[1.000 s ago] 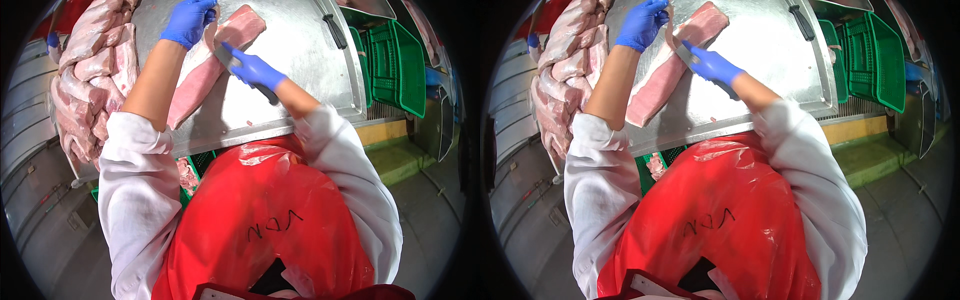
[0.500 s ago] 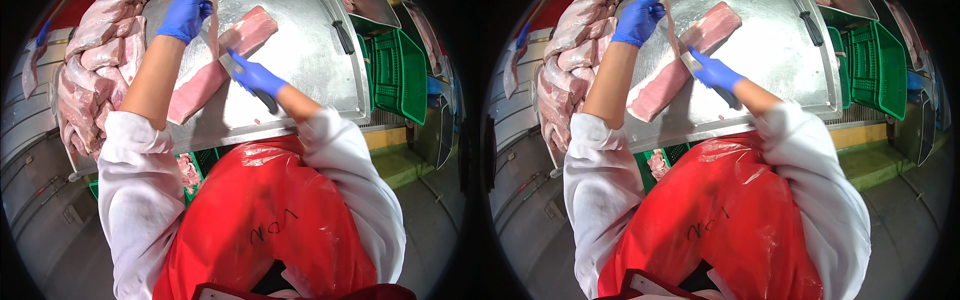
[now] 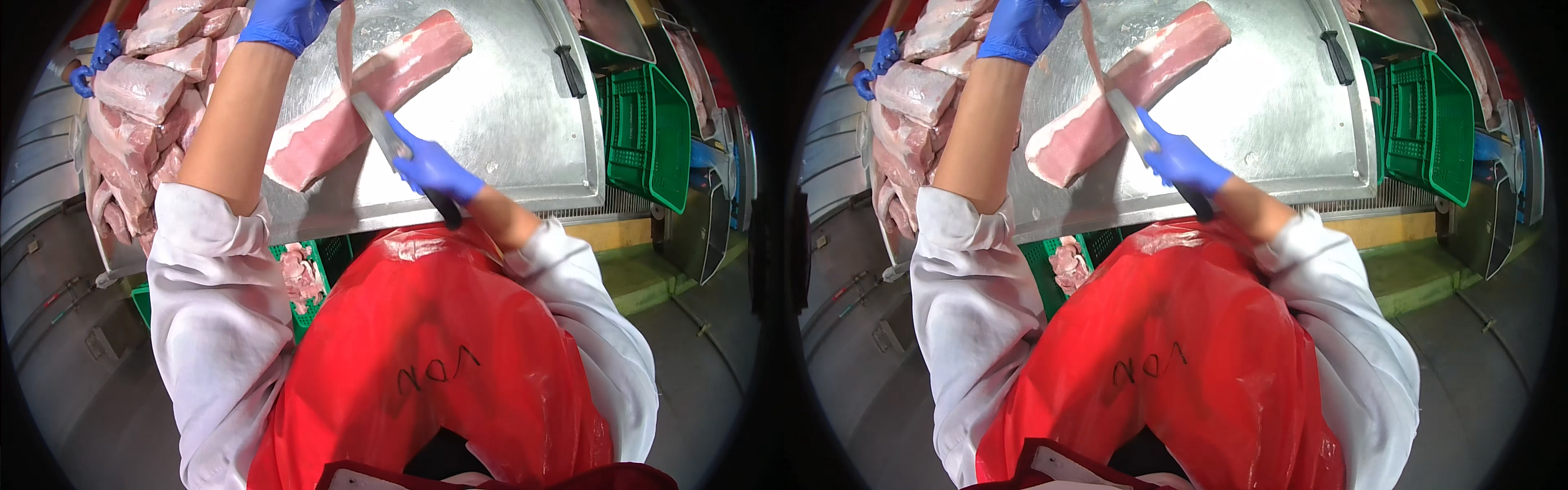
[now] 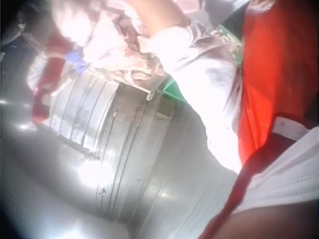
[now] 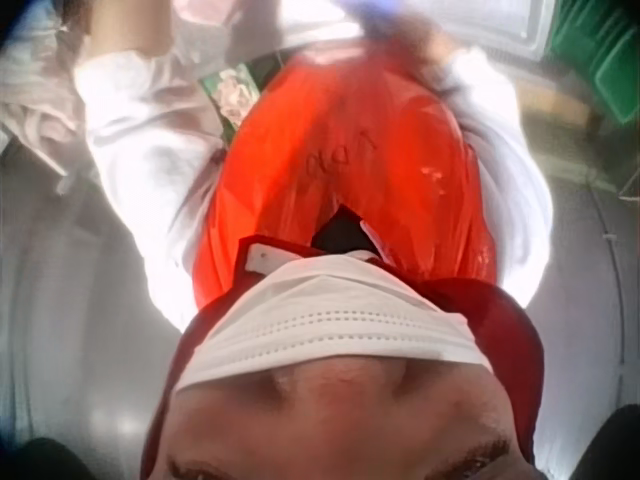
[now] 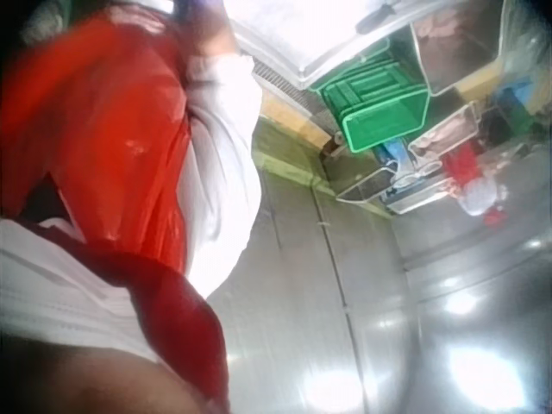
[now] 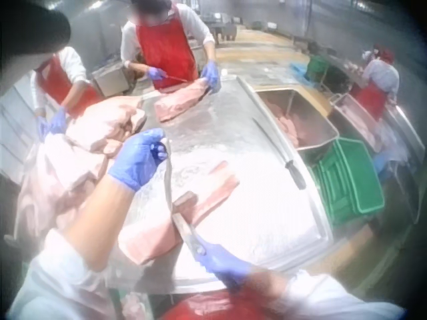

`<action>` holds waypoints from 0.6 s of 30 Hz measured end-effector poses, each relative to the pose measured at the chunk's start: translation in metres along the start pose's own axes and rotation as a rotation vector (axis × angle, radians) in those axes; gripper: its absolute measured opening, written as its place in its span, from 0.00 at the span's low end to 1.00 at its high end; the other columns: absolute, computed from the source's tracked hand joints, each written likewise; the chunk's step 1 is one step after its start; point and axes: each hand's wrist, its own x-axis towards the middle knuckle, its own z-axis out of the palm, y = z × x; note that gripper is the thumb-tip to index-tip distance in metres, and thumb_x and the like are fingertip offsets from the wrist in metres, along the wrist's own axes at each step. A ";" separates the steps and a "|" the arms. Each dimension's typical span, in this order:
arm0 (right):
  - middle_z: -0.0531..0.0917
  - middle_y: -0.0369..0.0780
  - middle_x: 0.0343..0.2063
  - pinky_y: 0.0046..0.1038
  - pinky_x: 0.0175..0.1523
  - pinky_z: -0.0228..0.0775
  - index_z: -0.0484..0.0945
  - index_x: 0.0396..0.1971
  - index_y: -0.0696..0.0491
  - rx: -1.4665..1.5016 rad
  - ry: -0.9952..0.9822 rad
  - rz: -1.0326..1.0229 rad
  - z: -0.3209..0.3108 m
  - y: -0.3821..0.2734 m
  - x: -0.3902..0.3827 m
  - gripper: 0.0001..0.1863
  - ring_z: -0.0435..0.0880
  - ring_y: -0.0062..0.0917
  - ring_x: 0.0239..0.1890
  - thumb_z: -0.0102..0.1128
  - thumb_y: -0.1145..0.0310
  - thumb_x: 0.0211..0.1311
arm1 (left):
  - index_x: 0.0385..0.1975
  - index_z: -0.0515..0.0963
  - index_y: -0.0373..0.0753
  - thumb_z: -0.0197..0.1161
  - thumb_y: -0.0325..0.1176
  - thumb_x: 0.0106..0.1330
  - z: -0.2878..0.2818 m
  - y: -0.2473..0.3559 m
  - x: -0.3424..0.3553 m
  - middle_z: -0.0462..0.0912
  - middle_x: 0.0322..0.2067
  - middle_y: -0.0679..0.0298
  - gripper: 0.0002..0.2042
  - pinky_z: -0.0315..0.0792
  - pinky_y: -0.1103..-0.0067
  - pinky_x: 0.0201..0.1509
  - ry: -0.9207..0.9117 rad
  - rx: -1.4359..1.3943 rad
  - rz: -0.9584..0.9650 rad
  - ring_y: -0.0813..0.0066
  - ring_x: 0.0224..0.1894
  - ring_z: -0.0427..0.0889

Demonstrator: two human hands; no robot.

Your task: The person uses a knife to trim fat and cut large pieces of raw pork into smaller portions on a stainless steel table. They repeatedly trim edges and separate lean meat from fat, placing trimmed pieces into green baskets below.

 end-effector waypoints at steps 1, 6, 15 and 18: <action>0.77 0.37 0.21 0.24 0.21 0.72 0.44 0.79 0.35 0.028 0.015 -0.017 0.004 0.001 0.009 0.41 0.75 0.19 0.16 0.51 0.67 0.70 | 0.31 0.76 0.42 0.59 0.27 0.69 0.005 -0.001 -0.006 0.78 0.22 0.66 0.04 0.70 0.83 0.28 0.005 0.043 0.038 0.78 0.23 0.75; 0.81 0.41 0.26 0.26 0.28 0.77 0.43 0.79 0.43 -0.068 0.070 0.144 0.016 -0.035 0.054 0.43 0.79 0.22 0.21 0.49 0.74 0.66 | 0.32 0.76 0.42 0.59 0.26 0.69 0.009 0.013 -0.009 0.77 0.22 0.68 0.03 0.70 0.84 0.26 -0.019 -0.009 0.092 0.80 0.22 0.74; 0.77 0.37 0.20 0.25 0.23 0.74 0.44 0.79 0.38 -0.162 0.063 0.130 0.052 -0.035 0.075 0.42 0.75 0.19 0.16 0.49 0.72 0.68 | 0.33 0.76 0.42 0.59 0.25 0.70 0.007 0.062 -0.060 0.75 0.22 0.70 0.03 0.69 0.86 0.25 -0.035 -0.044 0.171 0.83 0.22 0.72; 0.81 0.42 0.28 0.26 0.28 0.76 0.44 0.79 0.43 -0.111 -0.058 0.184 0.065 -0.019 0.036 0.42 0.78 0.22 0.21 0.47 0.69 0.66 | 0.33 0.76 0.40 0.59 0.25 0.69 -0.009 0.082 -0.072 0.75 0.22 0.70 0.03 0.69 0.86 0.24 -0.027 -0.030 0.243 0.83 0.21 0.72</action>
